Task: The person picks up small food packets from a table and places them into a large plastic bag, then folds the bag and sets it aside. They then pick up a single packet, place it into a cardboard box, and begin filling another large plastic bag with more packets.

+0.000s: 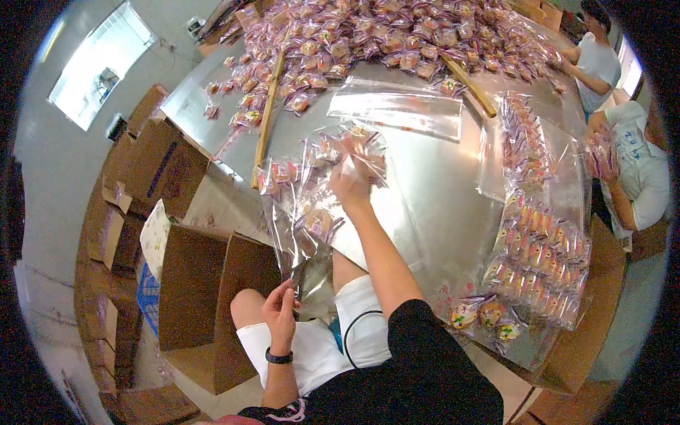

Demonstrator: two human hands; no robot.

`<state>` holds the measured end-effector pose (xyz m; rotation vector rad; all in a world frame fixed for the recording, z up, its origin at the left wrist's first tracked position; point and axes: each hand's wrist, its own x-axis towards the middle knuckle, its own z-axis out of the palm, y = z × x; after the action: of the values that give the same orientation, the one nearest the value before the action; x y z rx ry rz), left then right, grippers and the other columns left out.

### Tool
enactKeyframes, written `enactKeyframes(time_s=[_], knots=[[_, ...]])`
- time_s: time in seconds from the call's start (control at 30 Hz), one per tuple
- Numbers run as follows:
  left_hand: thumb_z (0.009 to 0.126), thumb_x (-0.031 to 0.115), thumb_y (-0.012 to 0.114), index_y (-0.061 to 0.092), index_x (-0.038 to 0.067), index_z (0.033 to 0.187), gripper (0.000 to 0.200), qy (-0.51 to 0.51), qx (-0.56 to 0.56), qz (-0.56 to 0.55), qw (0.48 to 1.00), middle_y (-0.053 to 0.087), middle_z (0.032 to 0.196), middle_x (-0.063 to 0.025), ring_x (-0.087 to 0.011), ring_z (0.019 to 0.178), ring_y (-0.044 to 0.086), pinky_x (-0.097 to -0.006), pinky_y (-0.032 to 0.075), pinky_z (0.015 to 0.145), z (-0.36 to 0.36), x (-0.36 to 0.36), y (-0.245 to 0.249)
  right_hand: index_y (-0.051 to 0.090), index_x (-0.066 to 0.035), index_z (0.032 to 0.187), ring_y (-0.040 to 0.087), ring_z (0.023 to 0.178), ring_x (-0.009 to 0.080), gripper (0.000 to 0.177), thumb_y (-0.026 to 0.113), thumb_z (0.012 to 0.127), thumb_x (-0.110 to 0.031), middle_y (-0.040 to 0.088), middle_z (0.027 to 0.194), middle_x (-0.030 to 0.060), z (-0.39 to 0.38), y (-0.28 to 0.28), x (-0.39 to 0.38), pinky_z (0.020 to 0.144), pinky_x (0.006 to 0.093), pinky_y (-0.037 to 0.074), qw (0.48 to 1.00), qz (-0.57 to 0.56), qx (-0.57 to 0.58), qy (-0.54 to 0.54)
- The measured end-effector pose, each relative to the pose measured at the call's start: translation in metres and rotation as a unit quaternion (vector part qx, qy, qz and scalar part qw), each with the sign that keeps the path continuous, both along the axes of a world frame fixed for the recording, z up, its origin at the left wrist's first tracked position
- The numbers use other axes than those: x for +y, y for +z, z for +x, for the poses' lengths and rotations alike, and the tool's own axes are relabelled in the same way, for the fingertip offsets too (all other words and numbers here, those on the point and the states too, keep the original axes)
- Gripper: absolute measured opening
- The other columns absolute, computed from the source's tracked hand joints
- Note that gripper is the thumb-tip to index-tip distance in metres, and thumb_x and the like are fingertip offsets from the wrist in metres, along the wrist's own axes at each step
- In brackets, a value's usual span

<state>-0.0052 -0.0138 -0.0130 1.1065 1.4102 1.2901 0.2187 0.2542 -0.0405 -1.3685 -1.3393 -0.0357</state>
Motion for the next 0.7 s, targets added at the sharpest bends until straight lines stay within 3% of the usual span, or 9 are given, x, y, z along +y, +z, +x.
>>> enactKeyframes(time_s=[0.07,0.13,0.17,0.27,0.3,0.4,0.43,0.57,0.7], knots=[[0.102,0.011,0.065,0.069,-0.002,0.126,0.028,-0.006,0.007,0.005,1.0,0.07,0.098,-0.0031,-0.0067,0.078,0.061,-0.0237,0.053,0.068,-0.002,0.001,-0.002,0.067,0.002,0.122,0.056,0.126,0.0422,0.038,0.06,0.089,-0.015,0.059,0.133,0.0265,0.009,0.018,0.001,0.103,0.0491,0.048,0.994,-0.025,-0.076,-0.077],[0.102,0.011,0.065,0.069,-0.002,0.126,0.028,-0.011,0.003,-0.001,1.0,0.07,0.098,-0.0033,-0.0069,0.077,0.061,-0.0239,0.053,0.068,-0.006,0.0,-0.004,0.071,0.002,0.116,0.059,0.12,0.0435,0.034,0.058,0.094,-0.021,0.066,0.121,0.0271,0.022,0.035,-0.001,0.1,0.0519,0.049,0.981,-0.101,-0.125,-0.106],[0.102,0.011,0.065,0.069,-0.002,0.125,0.027,-0.014,0.001,0.0,1.0,0.07,0.098,-0.0033,-0.007,0.077,0.061,-0.024,0.053,0.068,-0.008,0.0,-0.003,0.073,0.003,0.11,0.062,0.109,0.0436,0.038,0.056,0.097,-0.029,0.071,0.109,0.0261,0.027,0.029,0.007,0.098,0.0541,0.047,0.987,-0.072,-0.101,-0.098],[0.102,0.011,0.065,0.07,-0.002,0.125,0.027,-0.009,0.005,0.006,1.0,0.07,0.097,-0.0032,-0.0069,0.076,0.061,-0.0239,0.053,0.068,-0.007,0.001,-0.002,0.072,0.005,0.107,0.064,0.102,0.0429,0.039,0.056,0.096,-0.028,0.071,0.108,0.0261,0.038,0.06,0.002,0.099,0.0558,0.045,0.959,-0.254,-0.096,-0.085],[0.102,0.011,0.065,0.07,-0.002,0.125,0.027,-0.009,0.005,0.004,1.0,0.07,0.096,-0.0032,-0.007,0.076,0.061,-0.0239,0.053,0.068,-0.008,0.001,-0.003,0.071,0.007,0.106,0.066,0.103,0.0411,0.046,0.055,0.094,-0.035,0.071,0.108,0.0263,0.041,0.037,0.022,0.1,0.0548,0.044,0.941,-0.292,-0.129,-0.111],[0.102,0.009,0.064,0.069,-0.003,0.125,0.026,-0.008,0.008,-0.001,1.0,0.07,0.095,-0.003,-0.0071,0.075,0.061,-0.0239,0.053,0.067,-0.007,0.001,-0.002,0.072,0.007,0.103,0.066,0.109,0.0404,0.053,0.054,0.093,-0.042,0.071,0.112,0.0269,0.043,0.019,0.049,0.103,0.0537,0.044,0.944,-0.293,0.007,-0.149],[0.102,0.009,0.064,0.069,-0.003,0.125,0.026,-0.007,0.009,-0.003,1.0,0.07,0.095,-0.0028,-0.0071,0.075,0.061,-0.0238,0.053,0.067,-0.005,0.0,0.0,0.073,0.005,0.112,0.065,0.116,0.0414,0.063,0.056,0.091,-0.052,0.07,0.117,0.0273,0.051,-0.017,0.083,0.108,0.0507,0.043,0.936,-0.301,0.004,-0.181],[0.102,0.009,0.064,0.069,-0.003,0.125,0.026,-0.007,0.002,0.003,1.0,0.068,0.093,-0.0021,-0.0069,0.075,0.06,-0.0232,0.052,0.067,-0.003,0.0,0.001,0.07,-0.004,0.128,0.064,0.119,0.0424,0.074,0.063,0.085,-0.064,0.069,0.126,0.0256,0.058,0.033,0.059,0.105,0.0475,0.047,0.884,-0.429,0.166,-0.08],[0.102,0.009,0.063,0.069,-0.003,0.126,0.027,-0.016,-0.011,0.01,1.0,0.068,0.092,-0.0017,-0.0067,0.075,0.06,-0.0226,0.051,0.068,-0.002,0.001,0.002,0.069,-0.006,0.128,0.065,0.119,0.0406,0.068,0.068,0.085,-0.058,0.07,0.123,0.0238,0.06,0.009,0.067,0.101,0.0479,0.05,0.934,-0.322,0.147,-0.057]])
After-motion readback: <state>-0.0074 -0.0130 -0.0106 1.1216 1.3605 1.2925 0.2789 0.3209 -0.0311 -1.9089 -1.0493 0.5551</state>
